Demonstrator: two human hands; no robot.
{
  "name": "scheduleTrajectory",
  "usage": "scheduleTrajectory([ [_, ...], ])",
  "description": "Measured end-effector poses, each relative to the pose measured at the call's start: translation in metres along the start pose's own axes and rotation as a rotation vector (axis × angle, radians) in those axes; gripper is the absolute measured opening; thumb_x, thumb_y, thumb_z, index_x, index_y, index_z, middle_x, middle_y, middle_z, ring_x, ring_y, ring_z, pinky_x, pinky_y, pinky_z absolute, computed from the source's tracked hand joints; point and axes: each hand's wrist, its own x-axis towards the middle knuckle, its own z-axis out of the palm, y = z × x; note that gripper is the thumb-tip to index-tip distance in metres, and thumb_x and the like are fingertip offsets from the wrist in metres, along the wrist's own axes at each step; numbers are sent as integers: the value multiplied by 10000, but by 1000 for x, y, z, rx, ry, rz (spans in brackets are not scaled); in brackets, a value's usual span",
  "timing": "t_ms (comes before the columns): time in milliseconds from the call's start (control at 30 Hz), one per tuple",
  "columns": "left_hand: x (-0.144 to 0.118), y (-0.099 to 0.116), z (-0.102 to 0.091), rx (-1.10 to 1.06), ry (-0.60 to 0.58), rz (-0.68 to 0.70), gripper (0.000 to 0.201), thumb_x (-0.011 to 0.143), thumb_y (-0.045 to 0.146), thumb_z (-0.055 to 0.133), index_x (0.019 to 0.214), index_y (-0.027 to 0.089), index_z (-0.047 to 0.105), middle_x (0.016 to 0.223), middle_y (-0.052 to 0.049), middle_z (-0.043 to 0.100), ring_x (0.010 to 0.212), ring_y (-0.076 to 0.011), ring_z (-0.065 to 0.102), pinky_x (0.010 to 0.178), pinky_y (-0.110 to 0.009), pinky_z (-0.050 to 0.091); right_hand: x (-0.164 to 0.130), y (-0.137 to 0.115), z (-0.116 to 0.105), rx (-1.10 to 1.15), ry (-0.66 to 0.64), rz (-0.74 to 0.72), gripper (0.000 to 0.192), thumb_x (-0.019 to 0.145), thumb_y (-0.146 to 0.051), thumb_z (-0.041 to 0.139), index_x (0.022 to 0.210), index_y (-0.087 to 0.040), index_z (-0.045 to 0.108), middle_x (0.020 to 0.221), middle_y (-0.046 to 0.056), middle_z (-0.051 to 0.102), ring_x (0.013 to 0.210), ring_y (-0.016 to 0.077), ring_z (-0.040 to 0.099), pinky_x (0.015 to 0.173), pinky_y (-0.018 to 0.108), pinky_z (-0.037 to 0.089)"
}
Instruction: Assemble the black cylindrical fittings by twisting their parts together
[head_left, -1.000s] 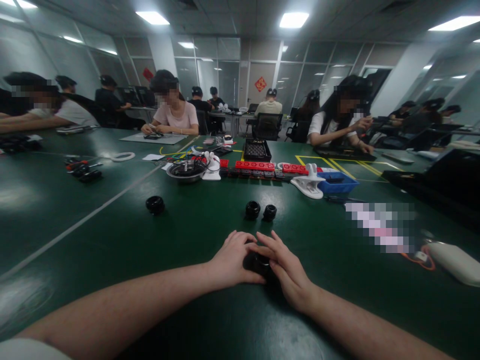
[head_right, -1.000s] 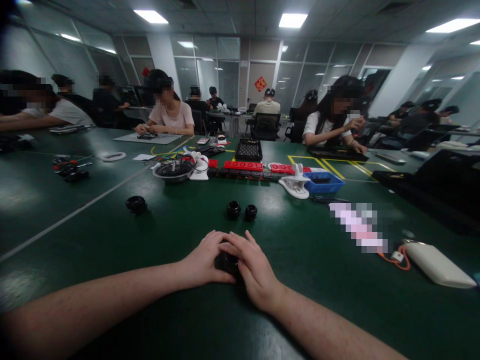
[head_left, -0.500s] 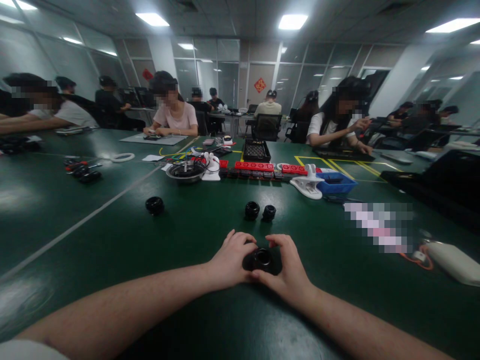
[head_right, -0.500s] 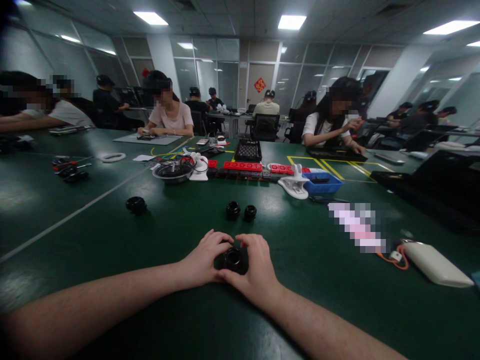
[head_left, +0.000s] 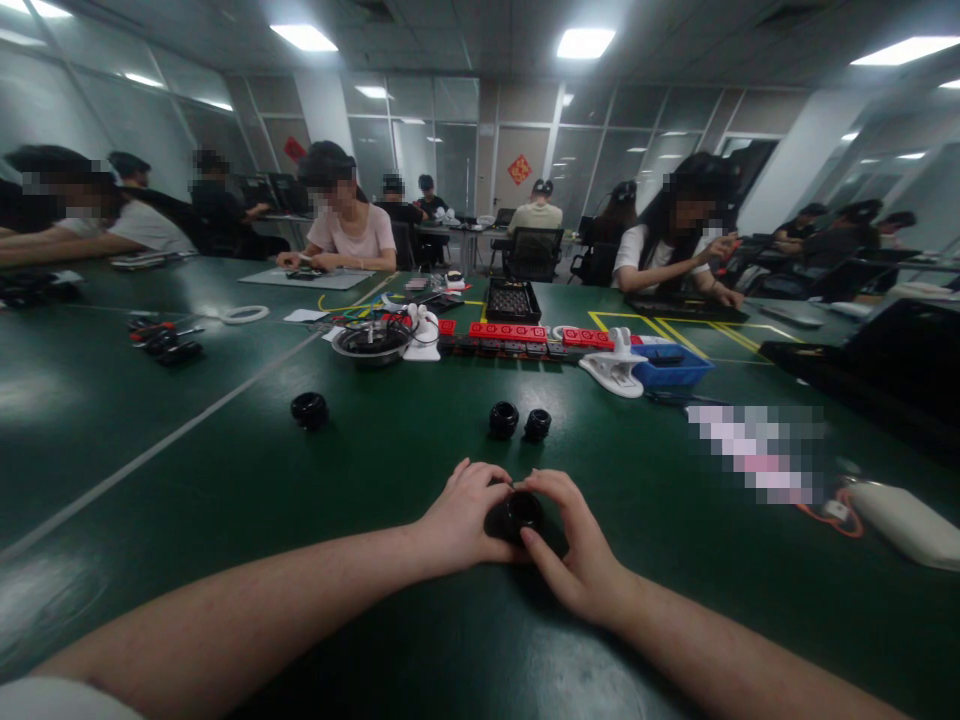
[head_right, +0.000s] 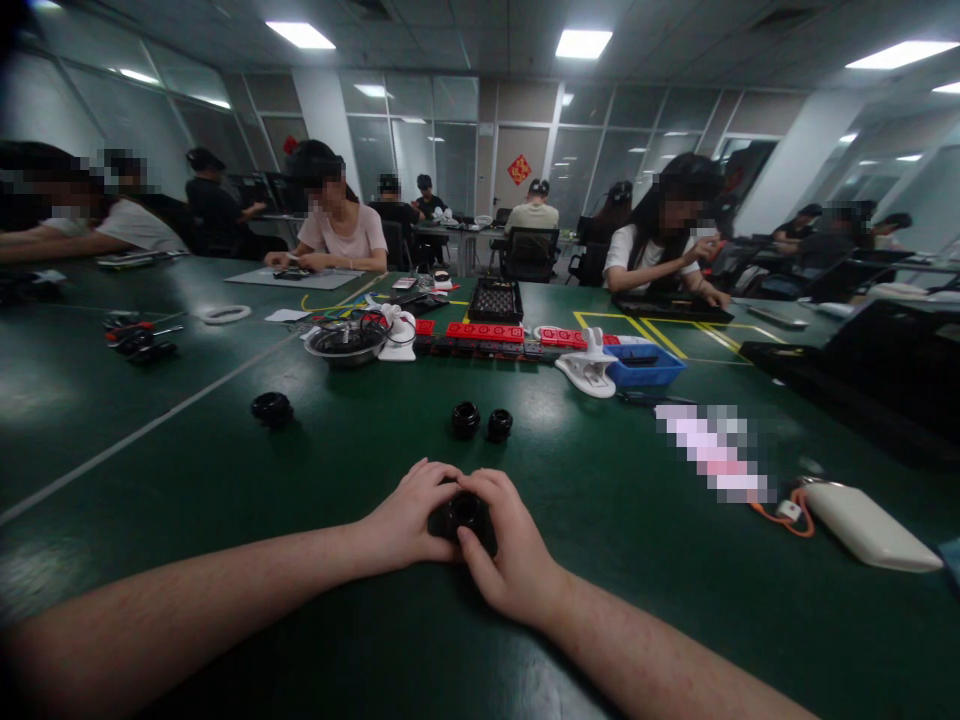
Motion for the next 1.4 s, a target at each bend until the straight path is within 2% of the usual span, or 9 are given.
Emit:
scheduleTrajectory([
  [233,1,-1,0,4,-8,9,583,587,528,670,1054,204,541,1090,-67,486,1070,-268,414,1001,-510,173,-4,5,-1,151,-78,55,575,800,-125,362,1321,-234,144,1349,101,294,1189,232,388,982,465,321],
  [300,0,-1,0,8,-7,5,546,588,528,669,1004,191,562,1089,-71,488,1066,-270,418,1001,-512,175,-4,5,-1,94,-84,46,597,801,-154,372,1336,-221,113,1372,103,269,1223,243,339,1008,494,261],
  [400,0,-1,0,5,-6,-4,512,591,514,672,971,187,565,1092,-72,489,1069,-267,418,1007,-517,161,-2,6,0,-83,-32,36,598,780,-228,455,1309,-197,178,1322,120,332,1233,275,300,1024,539,169],
  [467,0,-1,0,0,-12,-6,494,597,491,676,969,187,560,1098,-71,487,1076,-265,414,1010,-519,153,-1,7,1,-174,14,61,584,749,-288,524,1256,-191,249,1220,127,420,1166,289,374,1007,554,186],
  [567,0,-1,0,-9,-16,-5,459,617,462,668,968,188,556,1093,-67,487,1075,-258,415,1013,-517,153,1,8,2,-231,45,103,560,694,-350,600,1164,-203,333,1034,98,507,1001,281,489,929,536,313],
  [733,-1,-1,0,-15,-11,-2,456,606,453,673,963,194,558,1087,-65,486,1063,-256,424,1015,-512,152,3,7,4,-210,48,149,503,664,-293,633,1095,-208,389,907,65,521,853,240,531,751,419,456],
  [1100,1,-1,1,-8,-11,-6,591,590,480,678,1100,224,525,1086,-56,481,1062,-263,415,1005,-511,162,2,6,-1,11,-88,61,564,744,-128,432,1270,-236,261,1111,77,554,1064,227,498,912,454,379],
  [1267,0,-2,2,2,0,1,602,581,516,681,1085,220,538,1091,-57,484,1066,-260,415,1007,-502,163,5,7,-4,-37,-122,17,569,776,-112,377,1304,-273,236,1150,40,569,1148,213,434,1000,519,236],
  [1400,0,-3,4,7,7,5,604,577,528,678,1077,223,532,1108,-59,482,1077,-263,413,1006,-502,166,2,5,-3,-85,-100,-14,557,801,-108,347,1317,-271,214,1242,41,491,1193,203,385,1024,495,215],
])
